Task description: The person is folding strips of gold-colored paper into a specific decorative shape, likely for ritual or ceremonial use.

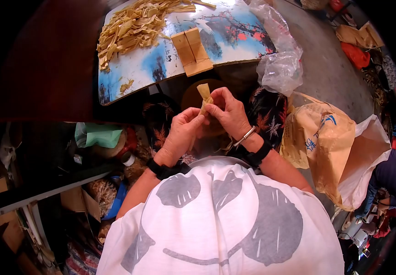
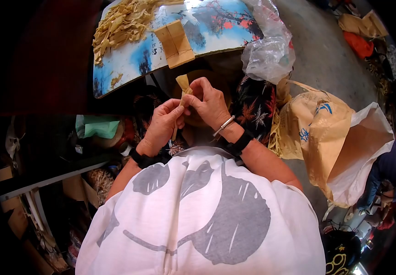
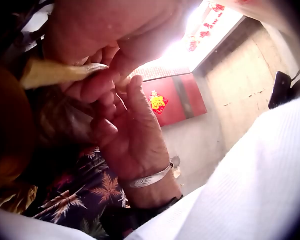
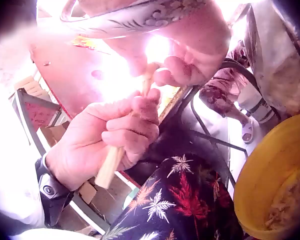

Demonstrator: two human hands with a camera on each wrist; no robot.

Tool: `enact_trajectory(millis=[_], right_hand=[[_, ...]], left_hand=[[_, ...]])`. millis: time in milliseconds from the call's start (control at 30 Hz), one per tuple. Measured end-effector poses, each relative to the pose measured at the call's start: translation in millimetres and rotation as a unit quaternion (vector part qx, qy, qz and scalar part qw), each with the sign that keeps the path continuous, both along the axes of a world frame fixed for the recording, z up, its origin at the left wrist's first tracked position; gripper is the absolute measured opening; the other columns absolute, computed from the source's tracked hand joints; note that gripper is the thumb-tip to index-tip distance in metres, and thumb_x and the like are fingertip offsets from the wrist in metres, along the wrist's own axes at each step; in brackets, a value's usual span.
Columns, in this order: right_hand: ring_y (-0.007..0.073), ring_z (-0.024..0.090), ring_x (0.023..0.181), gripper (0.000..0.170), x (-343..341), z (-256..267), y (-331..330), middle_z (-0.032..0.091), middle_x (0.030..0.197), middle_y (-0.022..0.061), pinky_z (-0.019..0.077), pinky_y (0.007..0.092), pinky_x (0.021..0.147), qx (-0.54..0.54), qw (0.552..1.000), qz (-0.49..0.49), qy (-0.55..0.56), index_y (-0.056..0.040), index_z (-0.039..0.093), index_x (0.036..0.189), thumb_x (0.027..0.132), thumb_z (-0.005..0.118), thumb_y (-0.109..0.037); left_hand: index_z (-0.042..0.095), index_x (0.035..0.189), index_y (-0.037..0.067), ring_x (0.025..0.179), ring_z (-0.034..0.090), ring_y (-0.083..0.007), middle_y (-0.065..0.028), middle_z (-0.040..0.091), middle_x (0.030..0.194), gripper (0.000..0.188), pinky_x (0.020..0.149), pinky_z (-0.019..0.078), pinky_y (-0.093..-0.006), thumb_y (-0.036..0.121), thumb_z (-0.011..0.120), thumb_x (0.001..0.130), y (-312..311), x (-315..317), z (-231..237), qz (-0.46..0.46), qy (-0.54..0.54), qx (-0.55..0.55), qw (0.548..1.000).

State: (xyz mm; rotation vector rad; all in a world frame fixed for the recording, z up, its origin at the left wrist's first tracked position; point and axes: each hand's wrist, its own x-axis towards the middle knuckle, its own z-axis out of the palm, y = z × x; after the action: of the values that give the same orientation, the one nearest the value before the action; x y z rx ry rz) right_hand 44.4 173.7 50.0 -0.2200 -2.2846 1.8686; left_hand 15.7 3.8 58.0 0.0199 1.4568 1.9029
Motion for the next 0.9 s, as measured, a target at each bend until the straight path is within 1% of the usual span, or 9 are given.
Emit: enact_trajectory(millis=[133,233,400,500,633,700,733,867,900], right_hand=[[0.005,0.056,0.068,0.021,-9.5,-21.9,-4.4,0.061,0.077,-0.0042,0.0478,0.0211,0.065,-0.169,0.98,0.099,-0.018,-0.0036,0.059,0.092,0.085,0.075,-0.016],[0.0013,0.053,0.066,0.017,-11.7,-8.4,-0.8,0.059,0.075,-0.0049,0.044,0.0178,0.061,-0.289,0.954,0.034,-0.072,-0.0042,0.06,0.091,0.085,0.074,-0.012],[0.0003,0.047,0.06,0.013,-24.6,-0.9,4.2,0.056,0.071,-0.0066,0.0363,0.0169,0.052,-0.318,0.941,0.045,-0.109,-0.0054,0.061,0.091,0.087,0.071,-0.011],[0.0016,0.047,0.057,0.012,-51.0,12.7,13.8,0.056,0.07,-0.0058,0.0358,0.0182,0.05,-0.28,0.955,0.067,-0.07,-0.0057,0.062,0.094,0.091,0.068,-0.016],[0.005,0.053,0.057,0.021,-100.4,26.5,27.7,0.061,0.069,-0.0011,0.0425,0.0222,0.052,-0.123,0.991,0.044,0.037,-0.004,0.063,0.098,0.097,0.061,-0.025],[0.0059,0.057,0.059,0.023,-123.9,28.3,30.1,0.064,0.069,0.0012,0.0455,0.0241,0.054,-0.032,0.997,0.0,0.075,-0.0032,0.062,0.098,0.097,0.061,-0.026],[0.016,0.065,0.061,0.021,-132.9,30.0,30.6,0.067,0.071,0.0085,0.0494,0.031,0.057,0.036,0.996,-0.026,0.083,-0.0039,0.062,0.097,0.097,0.061,-0.025],[0.0379,0.065,0.075,0.016,-163.7,7.1,35.5,0.067,0.08,0.0159,0.0514,0.0444,0.065,0.186,0.971,-0.096,0.117,-0.0078,0.062,0.095,0.093,0.061,-0.023],[0.038,0.065,0.076,0.016,-166.6,1.3,36.4,0.067,0.08,0.016,0.0512,0.0452,0.065,0.238,0.961,-0.093,0.108,-0.0081,0.062,0.095,0.092,0.061,-0.024]], left_hand=[[0.063,0.098,0.004,0.052,0.033,-0.002,0.0062,0.045,0.066,0.017,0.046,0.0251,-0.0183,0.018,0.055,0.1,-3.5,-2.9,2.6,-0.033,-0.04,0.019,0.998],[0.063,0.094,0.004,0.049,0.029,-0.0015,0.0085,0.037,0.062,0.017,0.044,0.0223,-0.0183,0.018,0.055,0.1,-13.0,1.0,5.3,-0.036,-0.032,-0.016,0.999],[0.063,0.093,0.003,0.05,0.032,-0.0017,0.0079,0.04,0.062,0.018,0.046,0.0256,-0.0184,0.019,0.056,0.1,-21.9,-17.3,11.6,-0.053,0.011,-0.04,0.998],[0.064,0.094,0.002,0.055,0.04,-0.0023,0.0068,0.047,0.064,0.017,0.049,0.0313,-0.0185,0.017,0.059,0.098,-11.2,-54.3,16.0,-0.044,0.229,-0.125,0.964],[0.067,0.092,0.0,0.062,0.052,-0.0087,-0.0029,0.058,0.066,0.014,0.057,0.0442,-0.0263,0.014,0.065,0.092,6.2,-117.3,34.9,0.033,0.527,-0.252,0.811],[0.068,0.092,0.0,0.061,0.054,-0.011,-0.0062,0.059,0.067,0.014,0.059,0.0457,-0.0281,0.014,0.066,0.091,15.8,-146.5,33.9,0.056,0.56,-0.271,0.781],[0.068,0.091,0.0,0.061,0.055,-0.0121,-0.0079,0.06,0.067,0.015,0.059,0.0465,-0.029,0.014,0.066,0.091,20.1,-157.9,31.8,0.066,0.576,-0.281,0.765],[0.069,0.091,0.0,0.06,0.056,-0.0133,-0.0088,0.062,0.065,0.017,0.059,0.0468,-0.029,0.017,0.066,0.091,34.5,-181.7,9.0,0.099,0.54,-0.272,0.79],[0.07,0.09,0.001,0.06,0.056,-0.0125,-0.0076,0.061,0.064,0.017,0.058,0.0464,-0.0286,0.017,0.065,0.091,36.7,-181.1,4.1,0.104,0.532,-0.278,0.793]])
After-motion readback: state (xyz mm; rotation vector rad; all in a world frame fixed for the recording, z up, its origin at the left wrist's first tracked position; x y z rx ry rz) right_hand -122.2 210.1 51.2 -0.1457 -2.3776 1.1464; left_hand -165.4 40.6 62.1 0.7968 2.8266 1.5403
